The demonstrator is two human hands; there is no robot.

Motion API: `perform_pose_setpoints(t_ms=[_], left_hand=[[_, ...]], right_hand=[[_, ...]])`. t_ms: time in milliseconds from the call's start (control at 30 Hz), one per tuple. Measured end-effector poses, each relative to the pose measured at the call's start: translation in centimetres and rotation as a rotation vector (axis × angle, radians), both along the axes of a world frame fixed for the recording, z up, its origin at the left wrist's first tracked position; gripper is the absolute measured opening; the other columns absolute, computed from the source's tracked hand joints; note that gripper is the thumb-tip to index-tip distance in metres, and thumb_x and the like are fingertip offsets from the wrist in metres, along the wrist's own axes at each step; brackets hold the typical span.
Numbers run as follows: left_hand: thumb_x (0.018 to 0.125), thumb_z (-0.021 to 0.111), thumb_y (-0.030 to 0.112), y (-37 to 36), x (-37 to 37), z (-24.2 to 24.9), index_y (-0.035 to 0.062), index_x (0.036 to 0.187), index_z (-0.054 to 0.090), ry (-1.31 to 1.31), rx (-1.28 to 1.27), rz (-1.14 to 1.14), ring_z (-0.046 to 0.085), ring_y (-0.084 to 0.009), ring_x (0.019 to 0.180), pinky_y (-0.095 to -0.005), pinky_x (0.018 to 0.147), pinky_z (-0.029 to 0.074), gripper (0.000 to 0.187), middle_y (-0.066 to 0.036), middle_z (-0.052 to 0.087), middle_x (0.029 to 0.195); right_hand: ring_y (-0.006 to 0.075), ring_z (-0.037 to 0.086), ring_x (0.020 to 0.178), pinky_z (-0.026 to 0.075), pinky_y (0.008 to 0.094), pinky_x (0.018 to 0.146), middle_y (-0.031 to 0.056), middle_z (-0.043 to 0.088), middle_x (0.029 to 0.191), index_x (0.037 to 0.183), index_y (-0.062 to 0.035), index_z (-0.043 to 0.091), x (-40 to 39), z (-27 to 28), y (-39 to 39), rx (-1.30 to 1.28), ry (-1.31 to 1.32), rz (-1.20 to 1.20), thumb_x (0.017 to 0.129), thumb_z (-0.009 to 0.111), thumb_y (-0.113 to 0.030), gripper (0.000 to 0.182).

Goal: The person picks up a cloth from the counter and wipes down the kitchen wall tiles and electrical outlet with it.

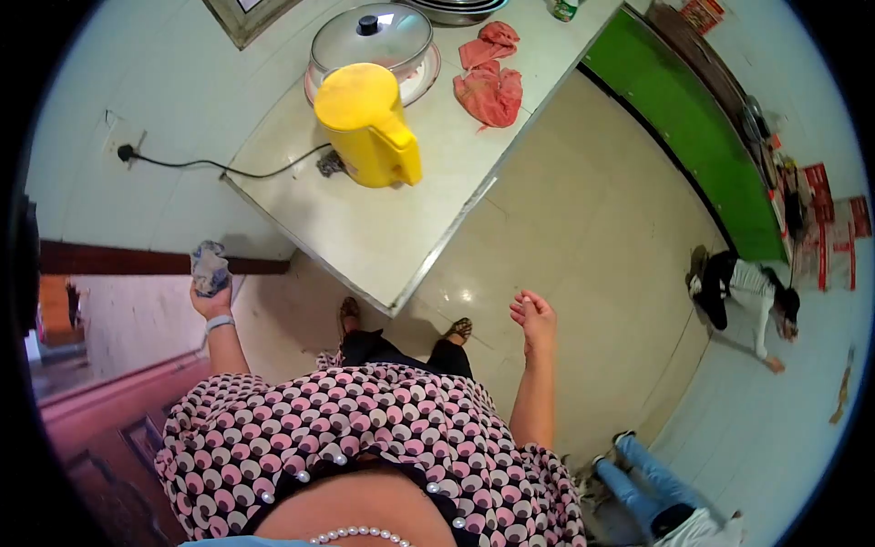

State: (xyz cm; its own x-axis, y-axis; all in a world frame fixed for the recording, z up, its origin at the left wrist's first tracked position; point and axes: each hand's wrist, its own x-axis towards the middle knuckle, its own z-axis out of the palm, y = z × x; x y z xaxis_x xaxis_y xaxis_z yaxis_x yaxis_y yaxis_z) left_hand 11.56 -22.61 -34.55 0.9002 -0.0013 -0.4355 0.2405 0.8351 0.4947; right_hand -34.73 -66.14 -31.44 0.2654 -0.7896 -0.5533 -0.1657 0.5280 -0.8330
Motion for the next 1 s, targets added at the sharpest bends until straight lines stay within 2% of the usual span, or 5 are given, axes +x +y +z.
perform_pose_setpoints(t_ms=[200, 567, 800, 867, 1000], left_hand=[[0.078, 0.045, 0.033, -4.5, -9.6, 1.9, 0.0122, 0.117, 0.055, 0.058, -0.025, 0.159, 0.048, -0.0314, 0.114, -0.0503, 0.091, 0.037, 0.045, -0.007, 0.055, 0.122], [0.081, 0.043, 0.033, -10.9, -16.5, 1.0, 0.0113, 0.119, 0.053, 0.078, -0.157, 0.408, 0.047, -0.0295, 0.117, -0.0478, 0.096, 0.035, 0.046, -0.007, 0.053, 0.124], [0.08, 0.047, 0.031, -15.0, -18.0, 2.3, 0.0085, 0.12, 0.052, 0.088, -0.242, 0.524, 0.049, -0.0301, 0.115, -0.0476, 0.097, 0.036, 0.047, -0.009, 0.054, 0.123], [0.08, 0.048, 0.031, -15.1, -18.8, 1.7, 0.0085, 0.12, 0.052, 0.101, -0.242, 0.536, 0.049, -0.0301, 0.115, -0.0474, 0.098, 0.036, 0.047, -0.009, 0.054, 0.123], [0.081, 0.048, 0.032, -15.0, -22.3, 1.0, 0.0085, 0.12, 0.052, 0.074, -0.247, 0.544, 0.05, -0.03, 0.114, -0.047, 0.098, 0.036, 0.046, -0.01, 0.055, 0.122]], right_hand=[[0.0192, 0.062, 0.084, 0.052, 0.0269, 0.071, 0.0125, 0.062, 0.101, 0.109, 0.0032, 0.056, -0.8, 0.8, -8.5, -0.087, 0.039, 0.253, 0.09, 0.052, -0.015, 0.027], [0.02, 0.058, 0.1, 0.049, 0.0306, 0.078, 0.0125, 0.062, 0.107, 0.119, -0.0026, 0.05, 23.5, 9.1, -6.2, -0.77, -0.198, 1.035, 0.077, 0.07, -0.018, 0.049], [0.0228, 0.065, 0.072, 0.049, 0.0319, 0.067, 0.0148, 0.065, 0.076, 0.092, -0.0003, 0.06, 28.3, 11.4, -5.2, -0.902, -0.1, 1.216, 0.073, 0.07, -0.02, 0.029], [0.0366, 0.062, 0.073, 0.05, 0.0385, 0.065, 0.0197, 0.062, 0.072, 0.085, 0.0002, 0.057, 28.4, 11.0, -5.4, -0.877, -0.176, 1.25, 0.072, 0.065, -0.021, 0.027], [0.0393, 0.06, 0.071, 0.049, 0.0399, 0.062, 0.0217, 0.06, 0.07, 0.08, 0.0001, 0.056, 28.2, 10.0, -5.5, -0.848, -0.196, 1.318, 0.07, 0.065, -0.019, 0.023]])
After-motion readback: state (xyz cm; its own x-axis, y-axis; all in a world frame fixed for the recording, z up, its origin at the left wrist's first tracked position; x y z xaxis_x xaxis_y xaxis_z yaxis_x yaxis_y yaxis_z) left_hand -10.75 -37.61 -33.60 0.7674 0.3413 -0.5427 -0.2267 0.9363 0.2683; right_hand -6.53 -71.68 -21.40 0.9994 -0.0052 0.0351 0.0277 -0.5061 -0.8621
